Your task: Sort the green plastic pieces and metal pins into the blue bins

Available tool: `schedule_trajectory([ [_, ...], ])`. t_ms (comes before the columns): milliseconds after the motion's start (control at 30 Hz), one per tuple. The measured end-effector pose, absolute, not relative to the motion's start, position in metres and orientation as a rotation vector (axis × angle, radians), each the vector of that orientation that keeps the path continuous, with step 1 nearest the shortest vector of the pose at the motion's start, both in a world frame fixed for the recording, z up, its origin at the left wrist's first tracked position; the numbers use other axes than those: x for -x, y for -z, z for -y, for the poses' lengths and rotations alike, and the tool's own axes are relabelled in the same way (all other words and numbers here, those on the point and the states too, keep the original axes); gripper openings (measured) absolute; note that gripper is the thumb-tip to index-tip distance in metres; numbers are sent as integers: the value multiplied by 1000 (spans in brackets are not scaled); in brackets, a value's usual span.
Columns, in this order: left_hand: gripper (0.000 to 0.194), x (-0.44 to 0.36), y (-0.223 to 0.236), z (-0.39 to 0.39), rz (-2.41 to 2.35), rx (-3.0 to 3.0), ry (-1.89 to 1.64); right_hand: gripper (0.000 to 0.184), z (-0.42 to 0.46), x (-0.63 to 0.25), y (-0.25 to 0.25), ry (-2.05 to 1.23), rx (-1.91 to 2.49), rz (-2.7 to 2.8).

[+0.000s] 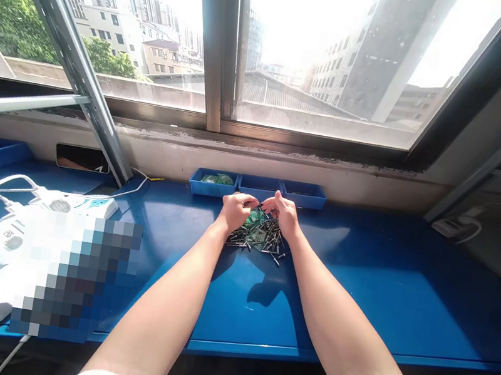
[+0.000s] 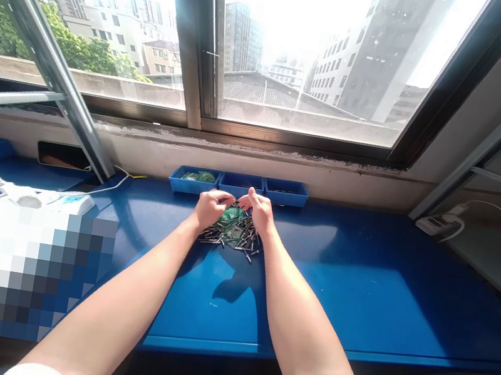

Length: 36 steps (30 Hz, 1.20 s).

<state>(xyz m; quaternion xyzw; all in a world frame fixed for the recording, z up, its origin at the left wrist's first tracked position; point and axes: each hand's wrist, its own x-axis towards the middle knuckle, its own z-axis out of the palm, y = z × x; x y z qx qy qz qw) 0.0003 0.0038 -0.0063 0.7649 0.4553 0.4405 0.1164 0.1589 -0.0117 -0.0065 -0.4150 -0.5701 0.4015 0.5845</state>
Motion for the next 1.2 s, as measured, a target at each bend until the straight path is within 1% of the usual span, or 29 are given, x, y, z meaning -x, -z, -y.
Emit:
schedule_trajectory([
  [133, 22, -1, 4, -3, -1327, -2266, -1252, 61, 14, -162, 7, -901, 974, 1410],
  [300, 22, -1, 0, 0, -1384, -2240, -1152, 65, 17, -161, 4, -834, 1066, 1489],
  [400, 24, -2, 0, 1, -1403, -2232, -1154, 66, 16, -162, 4, -807, 1074, 1507],
  [567, 41, -3, 1, -1, -1613, -2138, -1207, 60, 9, -171, 6, -671, 1141, 1434],
  [767, 36, 2, 3, -4, -1775, -2051, -1145, 51, -3, -190, 10, -382, 1354, 1204],
  [833, 34, 2, 4, -6, -1809, -2031, -1116, 52, -6, -196, 11, -329, 1402, 1172],
  [1067, 31, 5, 10, -10, -1874, -2007, -1008, 55, -19, -207, 13, -295, 1510, 1167],
  [1200, 29, 7, 12, -12, -1893, -2001, -980, 56, -25, -209, 15, -342, 1451, 1204],
])
